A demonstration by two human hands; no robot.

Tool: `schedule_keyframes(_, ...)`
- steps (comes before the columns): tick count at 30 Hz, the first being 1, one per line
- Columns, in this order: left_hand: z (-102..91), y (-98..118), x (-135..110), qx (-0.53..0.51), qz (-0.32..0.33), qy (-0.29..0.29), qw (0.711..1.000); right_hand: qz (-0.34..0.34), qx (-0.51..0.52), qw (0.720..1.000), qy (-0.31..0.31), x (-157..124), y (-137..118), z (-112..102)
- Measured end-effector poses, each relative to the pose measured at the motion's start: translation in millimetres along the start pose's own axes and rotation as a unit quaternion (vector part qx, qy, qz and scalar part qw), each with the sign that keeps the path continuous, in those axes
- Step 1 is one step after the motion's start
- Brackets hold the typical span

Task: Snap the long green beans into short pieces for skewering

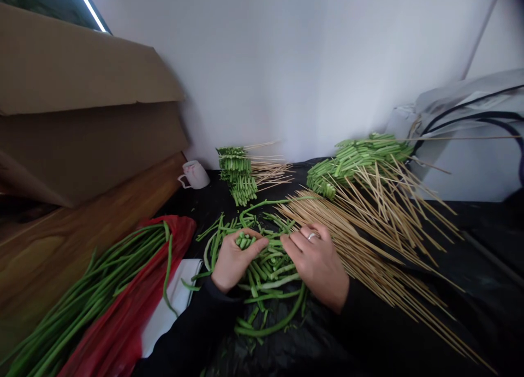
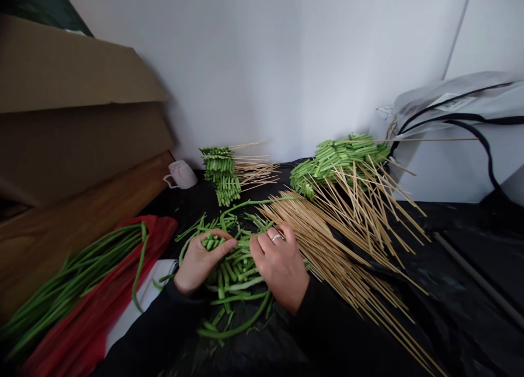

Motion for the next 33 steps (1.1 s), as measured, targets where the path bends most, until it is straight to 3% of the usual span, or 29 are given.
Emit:
schedule_keyframes(5,-9.3,-2.0,3.9,0.016,0.001,0.023,1.0,0.049,-0.019,0.999,0.005,-0.9,12.8,-1.3)
schedule_keyframes(10,-11.1,-3.5,4.0,0.025,-0.001,0.042,0.999,0.024,-0.029,0.999,0.034,-1.7,7.5,-6.0)
schedule_keyframes(12,-8.1,-1.9,3.3,0.028,0.004,0.021,0.999,0.008,-0.028,0.999,0.04,-1.4,3.9,-7.4)
schedule_keyframes(18,11.4,2.4,-1.3,0.032,0.018,-0.134,0.99,-0.032,-0.027,0.997,0.058,-1.3,-4.3,-10.5)
schedule_keyframes(24,15.2,7.5,-4.0,0.086,0.098,-0.138,0.982,-0.071,-0.027,0.994,0.08,-0.1,-10.4,-12.7)
schedule_keyframes(30,21.8,12.3,-8.4,0.141,0.137,-0.18,0.964,-0.081,-0.025,0.996,0.017,0.7,-12.9,-5.2)
schedule_keyframes(33,21.0,14.2,-9.0,0.105,0.119,-0.191,0.969,-0.079,0.007,0.997,-0.006,-0.3,-11.6,-0.9)
Point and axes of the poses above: each hand's wrist, its own x-axis towards the middle knuckle, its own z-axis out of the palm, y = z × x, the point moved 5 cm from there along x, towards the middle knuckle, and after that the axes turned 5 degrees about -y, right-handed, at the moved point
